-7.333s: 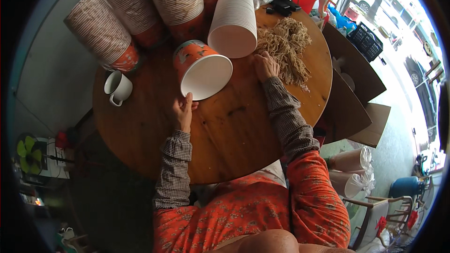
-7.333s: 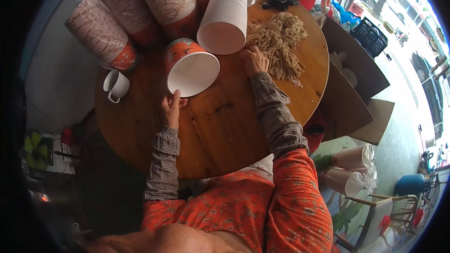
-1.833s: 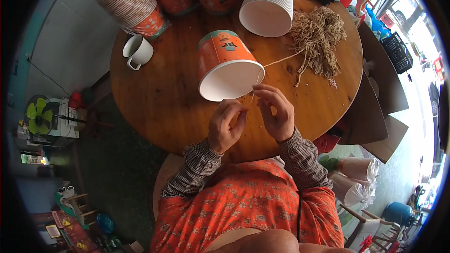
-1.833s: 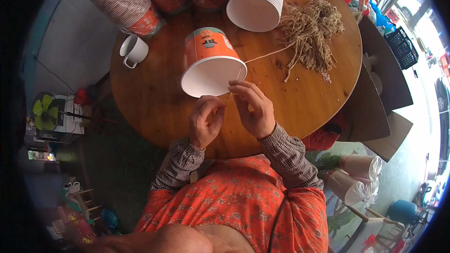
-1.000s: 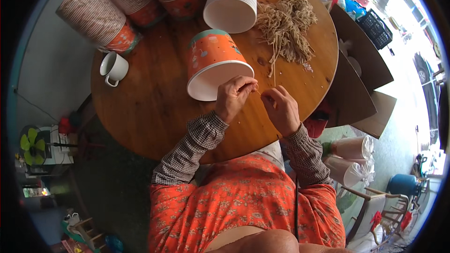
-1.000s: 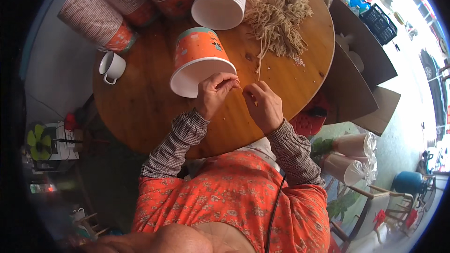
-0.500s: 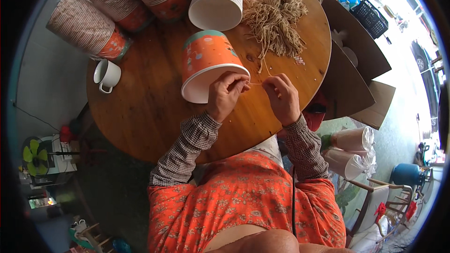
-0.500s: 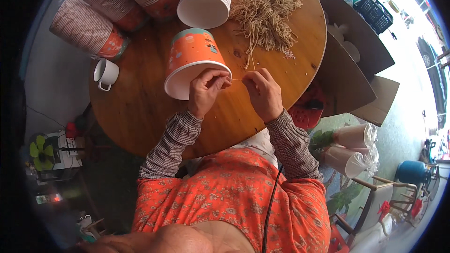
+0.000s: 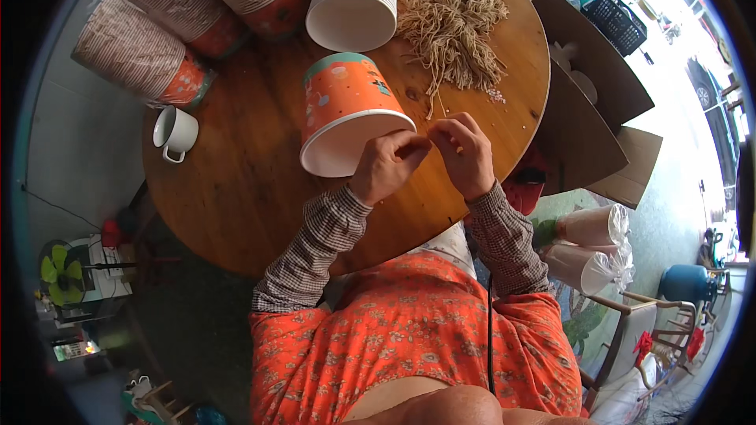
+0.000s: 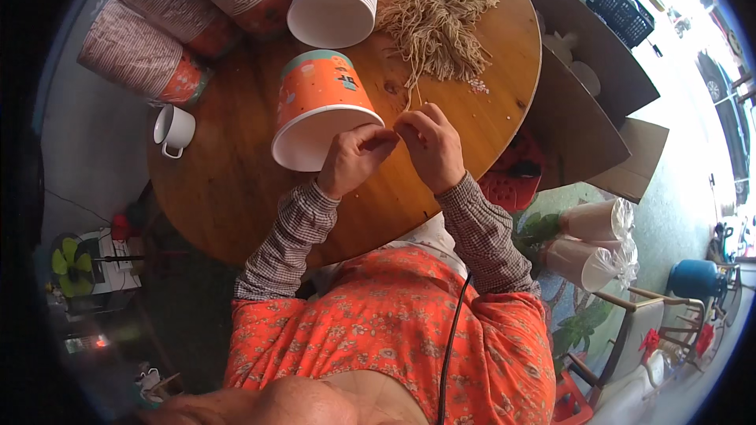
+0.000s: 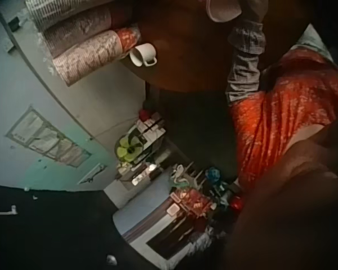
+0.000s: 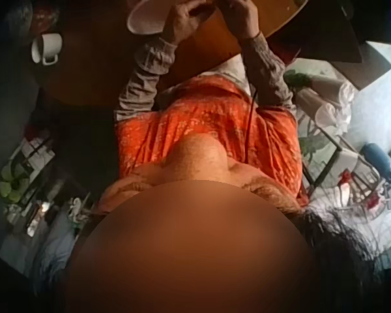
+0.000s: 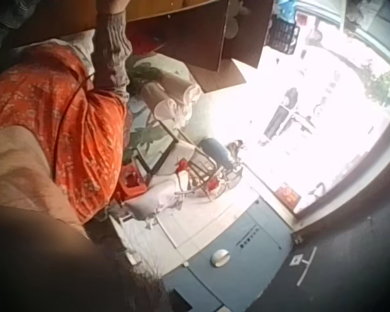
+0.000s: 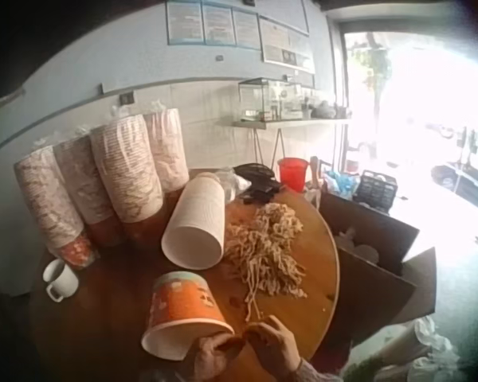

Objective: Unwrapping stacks of paper cups and threading strings through pre-drilled holes in the cups.

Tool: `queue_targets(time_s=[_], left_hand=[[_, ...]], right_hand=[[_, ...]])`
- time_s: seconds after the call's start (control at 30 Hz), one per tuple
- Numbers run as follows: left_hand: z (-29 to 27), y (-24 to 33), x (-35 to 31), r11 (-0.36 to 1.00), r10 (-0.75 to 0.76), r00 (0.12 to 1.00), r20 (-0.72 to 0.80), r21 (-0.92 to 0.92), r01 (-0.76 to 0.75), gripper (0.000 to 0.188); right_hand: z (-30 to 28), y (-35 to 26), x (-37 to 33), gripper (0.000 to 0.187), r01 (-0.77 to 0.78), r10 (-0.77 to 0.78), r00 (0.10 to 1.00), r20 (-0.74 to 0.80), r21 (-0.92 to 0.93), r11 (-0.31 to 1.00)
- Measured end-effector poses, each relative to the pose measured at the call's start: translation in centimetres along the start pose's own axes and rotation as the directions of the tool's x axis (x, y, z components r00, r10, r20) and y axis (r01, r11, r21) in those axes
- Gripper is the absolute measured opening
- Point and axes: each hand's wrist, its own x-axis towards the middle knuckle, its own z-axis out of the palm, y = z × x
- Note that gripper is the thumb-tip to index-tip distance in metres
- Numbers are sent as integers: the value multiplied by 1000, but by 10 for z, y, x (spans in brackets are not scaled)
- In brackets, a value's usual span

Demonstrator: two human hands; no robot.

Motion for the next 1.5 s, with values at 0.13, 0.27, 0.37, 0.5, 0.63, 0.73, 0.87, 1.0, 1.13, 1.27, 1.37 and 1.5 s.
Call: queue_targets(time_s=[0.13, 0.27, 0.37, 0.5, 0.63, 0.73, 0.87, 1.0, 1.13, 1.27, 1.37, 1.5], left_hand=[[-10, -1, 2, 805, -293, 956, 3, -538, 249, 15], [-24, 1, 10, 753, -290, 957, -11, -619, 221, 15], [-27, 1, 13, 874, -196, 972, -132, -473, 112, 14], [-37, -4, 11, 986, 162, 915, -369, 89, -139, 13], [-50, -16, 5, 998, -41, 902, -430, -65, 15, 12], [-49, -27, 0, 1000, -26, 897, -442, -3, 27, 12], [-50, -19, 0, 994, 50, 894, -446, 105, -3, 11], [-49, -31, 0, 986, 153, 854, -498, 134, -99, 13], [-57, -29, -4, 954, 222, 868, -444, 281, -101, 11], [-58, -31, -7, 967, 113, 924, -364, 256, -18, 15], [-58, -33, -7, 953, 190, 915, -356, 291, -85, 17], [-57, -32, -8, 952, 205, 910, -359, 289, -100, 17]], right_hand=[[10, 3, -3, 8, -115, 141, 981, -132, 186, 976], [21, 7, -14, 18, -394, 362, 919, 156, 321, 861], [45, 14, 5, 28, -224, 164, 971, 172, 437, 871], [69, 22, 34, 41, -157, -35, 944, 328, 540, 827], [76, 14, 34, 28, -264, 57, 948, 314, 671, 693], [83, 2, 28, 26, -281, 169, 956, 238, 594, 754], [90, 12, 31, 18, -14, 5, 1000, 25, 385, 923], [94, 7, 30, 13, -198, 194, 980, 48, 387, 900], [90, 3, 31, 13, -300, 298, 951, 76, 450, 841], [93, 4, 30, 10, -272, 281, 958, 52, 472, 839], [98, 1, 28, 11, -171, 194, 981, -21, 392, 904], [95, -10, 34, 21, -151, 221, 968, -116, 433, 888]])
